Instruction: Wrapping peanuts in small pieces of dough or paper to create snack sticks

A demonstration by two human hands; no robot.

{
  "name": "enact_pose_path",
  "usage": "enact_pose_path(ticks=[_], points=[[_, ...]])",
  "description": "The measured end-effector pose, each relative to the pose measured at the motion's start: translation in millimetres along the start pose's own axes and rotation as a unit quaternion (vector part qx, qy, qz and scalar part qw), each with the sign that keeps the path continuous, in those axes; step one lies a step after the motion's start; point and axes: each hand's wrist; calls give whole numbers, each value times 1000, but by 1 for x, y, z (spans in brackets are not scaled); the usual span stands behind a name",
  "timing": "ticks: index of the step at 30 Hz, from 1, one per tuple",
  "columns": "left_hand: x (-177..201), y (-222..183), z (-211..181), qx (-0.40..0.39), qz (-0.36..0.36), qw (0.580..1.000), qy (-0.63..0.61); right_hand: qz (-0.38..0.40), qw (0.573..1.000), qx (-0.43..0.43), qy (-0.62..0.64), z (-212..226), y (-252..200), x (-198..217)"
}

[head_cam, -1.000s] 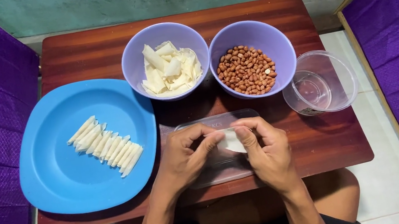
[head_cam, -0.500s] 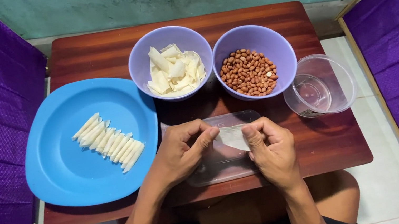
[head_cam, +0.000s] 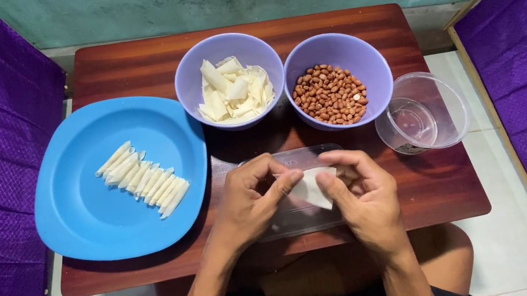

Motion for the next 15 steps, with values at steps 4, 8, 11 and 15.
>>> enact_pose_path(ticks=[4, 8, 11, 15], points=[[-6, 0, 4, 2, -32, 999, -2, 0, 998, 23, 58, -4, -11, 3], [-9, -4, -8, -68, -40, 987, 138, 12, 1000, -4, 28, 2, -14, 10], [-9, -14, -11, -120, 35, 975, 181, 27, 998, -27, 47, 12, -13, 12], [-13, -19, -21, -100, 22, 982, 159, 45, 997, -46, 44, 17, -15, 12]])
Point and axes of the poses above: each hand's wrist, its own y-axis towards the middle knuckle, its own x-axis out of the back of the hand, z = x × y, and after that the axes turned 10 degrees about -y, right-handed
